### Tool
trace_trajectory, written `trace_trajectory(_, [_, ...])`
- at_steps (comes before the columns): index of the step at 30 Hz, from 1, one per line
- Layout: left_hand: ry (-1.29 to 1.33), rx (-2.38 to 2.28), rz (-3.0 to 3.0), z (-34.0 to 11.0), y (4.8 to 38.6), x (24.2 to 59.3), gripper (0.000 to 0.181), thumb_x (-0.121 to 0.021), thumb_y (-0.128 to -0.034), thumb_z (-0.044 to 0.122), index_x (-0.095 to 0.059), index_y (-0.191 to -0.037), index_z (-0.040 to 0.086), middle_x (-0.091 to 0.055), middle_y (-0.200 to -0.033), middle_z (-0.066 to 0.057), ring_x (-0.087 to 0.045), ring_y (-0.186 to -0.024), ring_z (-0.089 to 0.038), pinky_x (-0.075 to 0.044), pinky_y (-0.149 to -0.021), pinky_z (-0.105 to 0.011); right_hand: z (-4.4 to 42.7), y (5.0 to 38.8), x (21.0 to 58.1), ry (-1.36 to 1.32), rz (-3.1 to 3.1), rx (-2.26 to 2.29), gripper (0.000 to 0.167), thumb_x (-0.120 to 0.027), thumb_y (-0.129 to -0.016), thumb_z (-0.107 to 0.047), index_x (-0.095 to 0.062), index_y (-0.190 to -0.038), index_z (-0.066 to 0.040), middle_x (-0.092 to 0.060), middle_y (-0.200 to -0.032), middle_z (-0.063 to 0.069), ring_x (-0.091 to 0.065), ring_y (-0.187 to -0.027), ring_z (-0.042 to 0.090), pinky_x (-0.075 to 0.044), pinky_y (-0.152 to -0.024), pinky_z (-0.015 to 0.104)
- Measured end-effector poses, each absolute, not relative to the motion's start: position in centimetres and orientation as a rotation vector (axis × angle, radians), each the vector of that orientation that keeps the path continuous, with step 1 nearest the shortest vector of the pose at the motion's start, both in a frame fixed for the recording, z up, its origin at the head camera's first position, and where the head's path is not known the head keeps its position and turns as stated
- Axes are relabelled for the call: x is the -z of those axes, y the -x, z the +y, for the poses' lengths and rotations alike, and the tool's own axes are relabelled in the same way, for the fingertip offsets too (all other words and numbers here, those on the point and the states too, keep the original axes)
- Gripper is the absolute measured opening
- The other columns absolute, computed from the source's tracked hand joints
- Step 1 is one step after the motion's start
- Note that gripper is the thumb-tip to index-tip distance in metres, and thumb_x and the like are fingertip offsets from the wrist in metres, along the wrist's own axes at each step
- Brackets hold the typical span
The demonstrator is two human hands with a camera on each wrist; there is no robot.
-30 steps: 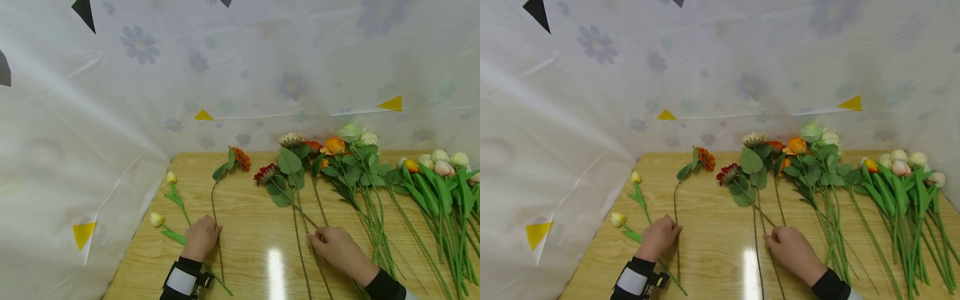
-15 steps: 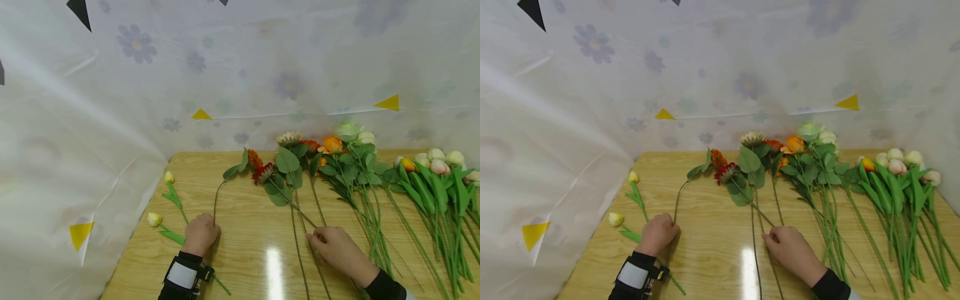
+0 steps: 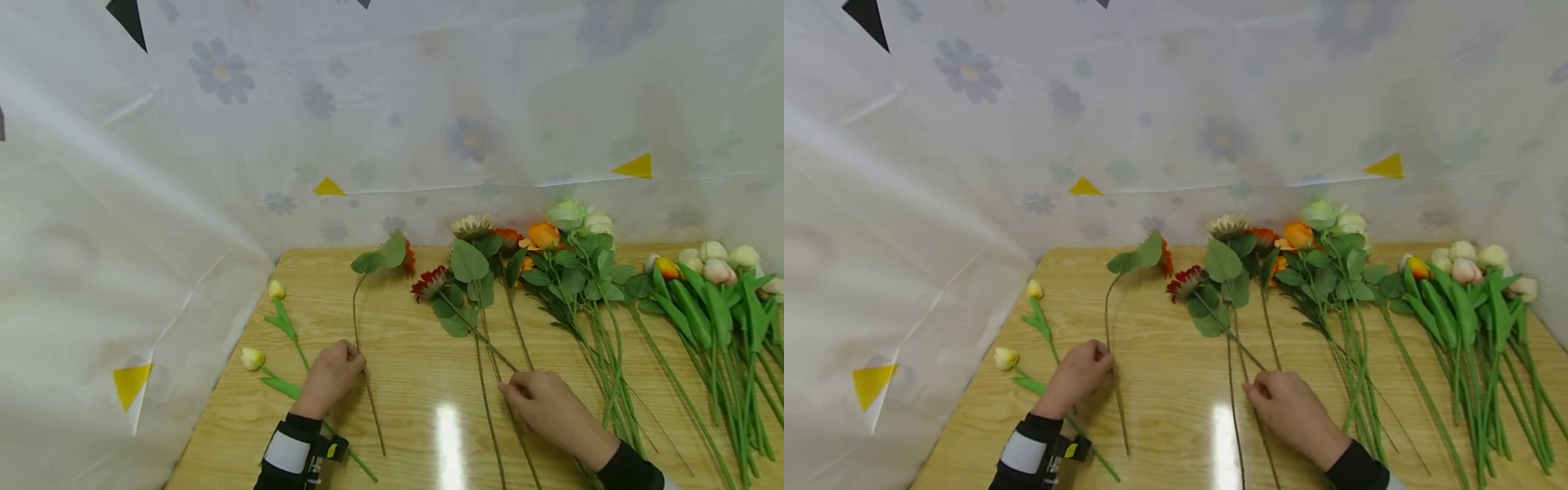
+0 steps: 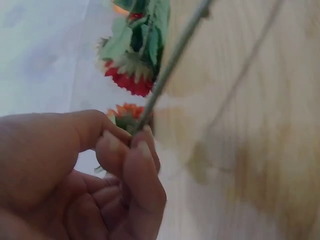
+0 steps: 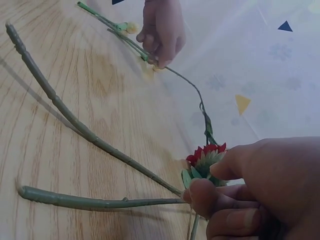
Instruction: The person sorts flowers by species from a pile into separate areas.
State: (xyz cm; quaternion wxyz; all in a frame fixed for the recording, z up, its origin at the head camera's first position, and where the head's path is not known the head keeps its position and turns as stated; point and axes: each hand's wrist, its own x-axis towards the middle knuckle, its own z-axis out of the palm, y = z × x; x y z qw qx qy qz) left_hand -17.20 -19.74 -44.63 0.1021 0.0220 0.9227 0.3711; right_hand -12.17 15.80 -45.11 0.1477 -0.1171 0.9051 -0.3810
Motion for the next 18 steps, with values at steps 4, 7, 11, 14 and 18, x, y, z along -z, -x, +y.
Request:
trace_trajectory(4, [-0.099, -1.221, 2.658, -19.3, 17.2, 44.0, 0.014, -0.047, -0.1034, 0.014, -0.055, -0.096, 0.006, -0.056, -0.074, -0.005, -0.046, -0.050, -0.014, -0.038, -0.046, -0.026, 15.6, 12.1, 45.1, 0.353, 2.606, 1.124, 0.035, -0.055, -0.102, -0.036, -0.065, -0.076, -0.015, -0.047, -0.051, -0.006, -0.047, -0.042, 0.009, -0.032, -0.043, 0.022])
trace_trajectory(7, [-0.157, -1.248, 2.684, -18.5, 17.0, 43.2, 0.012, -0.050, -0.1031, 0.015, -0.056, -0.101, 0.005, -0.061, -0.082, -0.006, -0.051, -0.053, -0.015, -0.042, -0.048, -0.026, 15.3, 12.0, 45.0, 0.389, 2.636, 1.136, 0.036, -0.056, -0.102, -0.033, -0.062, -0.072, -0.016, -0.042, -0.051, -0.008, -0.041, -0.041, 0.005, -0.032, -0.044, 0.021])
trace_trajectory(11, [-0.284, -1.262, 2.728, -16.8, 16.7, 42.1, 0.009, -0.054, -0.1025, 0.015, -0.056, -0.100, 0.006, -0.062, -0.084, -0.004, -0.054, -0.053, -0.012, -0.043, -0.047, -0.025, 14.6, 11.7, 44.8, 0.491, 2.654, 1.187, 0.032, -0.057, -0.102, -0.029, -0.063, -0.074, -0.015, -0.036, -0.053, -0.011, -0.031, -0.043, 0.000, -0.031, -0.046, 0.019])
trace_trajectory(14, [-0.392, -1.274, 2.758, -15.2, 16.3, 41.4, 0.009, -0.056, -0.1022, 0.016, -0.056, -0.100, 0.008, -0.063, -0.084, -0.003, -0.055, -0.051, -0.008, -0.045, -0.046, -0.023, 14.0, 11.5, 44.5, 0.572, 2.618, 1.262, 0.026, -0.056, -0.103, -0.028, -0.068, -0.086, -0.013, -0.038, -0.055, -0.012, -0.030, -0.045, -0.002, -0.031, -0.046, 0.019])
trace_trajectory(18, [-0.555, -1.306, 2.775, -12.9, 15.9, 40.7, 0.010, -0.058, -0.1019, 0.018, -0.057, -0.099, 0.009, -0.065, -0.084, -0.003, -0.052, -0.049, -0.002, -0.045, -0.046, -0.021, 12.8, 11.3, 44.0, 0.688, 2.601, 1.348, 0.019, -0.056, -0.103, -0.026, -0.069, -0.099, -0.013, -0.044, -0.059, -0.015, -0.033, -0.048, -0.005, -0.034, -0.047, 0.019])
